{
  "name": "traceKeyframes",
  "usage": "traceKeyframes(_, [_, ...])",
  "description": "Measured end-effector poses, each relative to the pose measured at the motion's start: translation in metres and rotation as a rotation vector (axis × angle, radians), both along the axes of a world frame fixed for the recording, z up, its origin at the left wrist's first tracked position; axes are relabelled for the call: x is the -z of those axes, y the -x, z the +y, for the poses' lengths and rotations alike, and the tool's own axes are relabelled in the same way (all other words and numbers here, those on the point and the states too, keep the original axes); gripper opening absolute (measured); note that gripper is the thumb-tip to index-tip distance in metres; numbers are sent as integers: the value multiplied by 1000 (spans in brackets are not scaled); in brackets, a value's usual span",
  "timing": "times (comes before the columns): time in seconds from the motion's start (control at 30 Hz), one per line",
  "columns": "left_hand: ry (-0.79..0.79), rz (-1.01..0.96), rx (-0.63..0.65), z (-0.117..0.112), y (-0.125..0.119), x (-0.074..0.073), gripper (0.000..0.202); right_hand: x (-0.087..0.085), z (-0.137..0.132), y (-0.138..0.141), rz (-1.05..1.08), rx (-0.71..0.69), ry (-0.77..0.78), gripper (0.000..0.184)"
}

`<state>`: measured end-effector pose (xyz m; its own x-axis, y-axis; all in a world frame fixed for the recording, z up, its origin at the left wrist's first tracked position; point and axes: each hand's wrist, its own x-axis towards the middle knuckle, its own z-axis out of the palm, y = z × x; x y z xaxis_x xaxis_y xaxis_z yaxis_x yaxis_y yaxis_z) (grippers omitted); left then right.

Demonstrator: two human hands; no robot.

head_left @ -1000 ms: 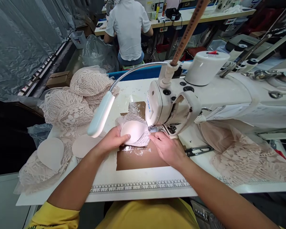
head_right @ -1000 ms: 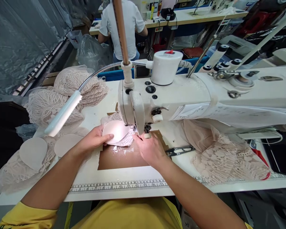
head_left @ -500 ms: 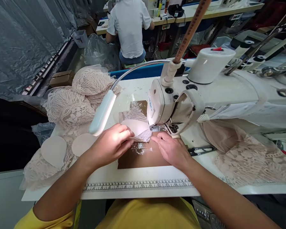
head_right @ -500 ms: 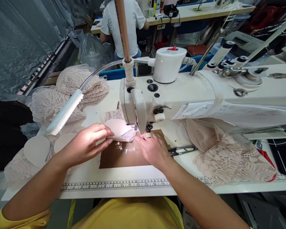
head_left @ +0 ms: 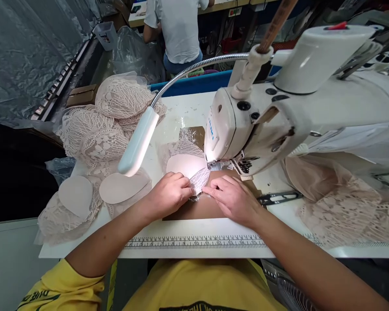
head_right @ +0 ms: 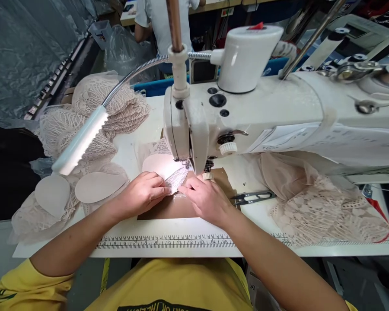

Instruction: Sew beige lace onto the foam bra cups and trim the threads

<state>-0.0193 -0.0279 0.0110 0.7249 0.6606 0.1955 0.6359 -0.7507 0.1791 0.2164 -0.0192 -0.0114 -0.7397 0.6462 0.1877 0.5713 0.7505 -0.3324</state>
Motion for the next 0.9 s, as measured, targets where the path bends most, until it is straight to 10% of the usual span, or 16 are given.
traceKeyframes(0.37, [-38,-27,25,-2,0,10,23,7,-3,-3,95,-25,-51,33])
traceKeyframes(0.67, [194,-90,88,13,-3,-17,29,1,-4,5,-70,13,-22,28])
traceKeyframes(0.9, [45,46,144,38,-16,8,31,0,-6,2,-74,6,-40,30])
